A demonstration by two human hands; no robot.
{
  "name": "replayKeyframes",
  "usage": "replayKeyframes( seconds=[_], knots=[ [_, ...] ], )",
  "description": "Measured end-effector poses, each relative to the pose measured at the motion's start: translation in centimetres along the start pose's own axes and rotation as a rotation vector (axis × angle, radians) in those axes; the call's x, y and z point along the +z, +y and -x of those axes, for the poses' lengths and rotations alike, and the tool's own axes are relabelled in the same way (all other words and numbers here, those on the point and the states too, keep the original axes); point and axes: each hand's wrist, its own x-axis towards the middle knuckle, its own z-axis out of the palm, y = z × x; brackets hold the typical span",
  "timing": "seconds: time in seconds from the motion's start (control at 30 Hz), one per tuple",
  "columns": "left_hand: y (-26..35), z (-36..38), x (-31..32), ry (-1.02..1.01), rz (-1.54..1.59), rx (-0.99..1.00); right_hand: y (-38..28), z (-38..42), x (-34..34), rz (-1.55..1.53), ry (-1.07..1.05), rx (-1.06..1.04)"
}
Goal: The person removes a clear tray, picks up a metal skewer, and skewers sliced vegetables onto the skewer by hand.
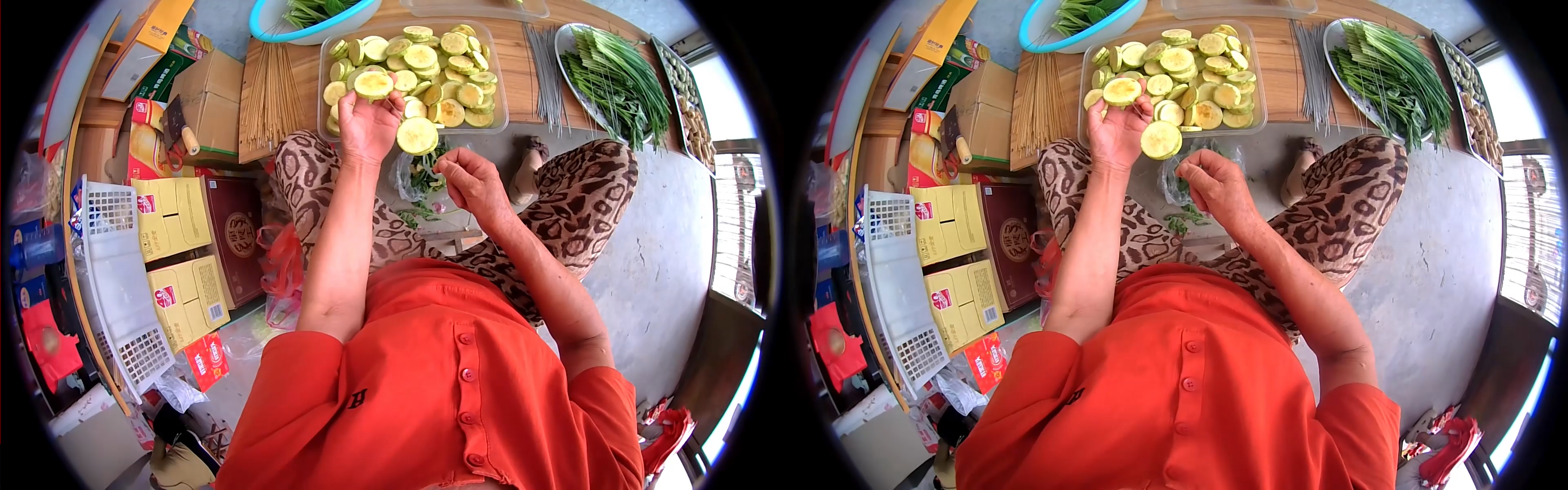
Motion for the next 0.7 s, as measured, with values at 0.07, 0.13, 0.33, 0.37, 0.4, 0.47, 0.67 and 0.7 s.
replayKeyframes(
  seconds=[0.07,0.13,0.33,0.37,0.4,0.47,0.67,0.7],
  knots=[
    [-0.2,0.2,0.1,-0.01,-0.01,-0.006,-0.2,0.0,0.0,0.004,0.0,0.004],
    [-0.8,0.4,0.2,-0.014,-0.166,-0.033,-0.4,0.0,0.1,-0.002,0.018,0.024],
    [-1.8,0.8,1.1,0.023,-0.094,-0.055,-0.3,-0.1,-0.1,-0.032,0.023,0.01],
    [-2.0,0.8,1.3,0.022,-0.094,-0.055,-0.2,-0.1,-0.1,-0.031,0.023,0.01],
    [-2.1,0.8,1.5,0.044,-0.106,-0.051,-0.2,-0.2,-0.1,-0.037,0.03,0.012],
    [-2.3,0.8,1.6,0.063,-0.119,-0.048,-0.1,-0.3,-0.1,-0.043,0.038,0.011],
    [-3.0,1.0,2.1,0.011,-0.065,-0.083,0.1,-0.5,-0.3,-0.053,0.063,-0.007],
    [-3.3,1.1,2.4,0.037,-0.044,-0.081,0.2,-0.6,-0.3,-0.069,0.063,-0.008]
  ],
)
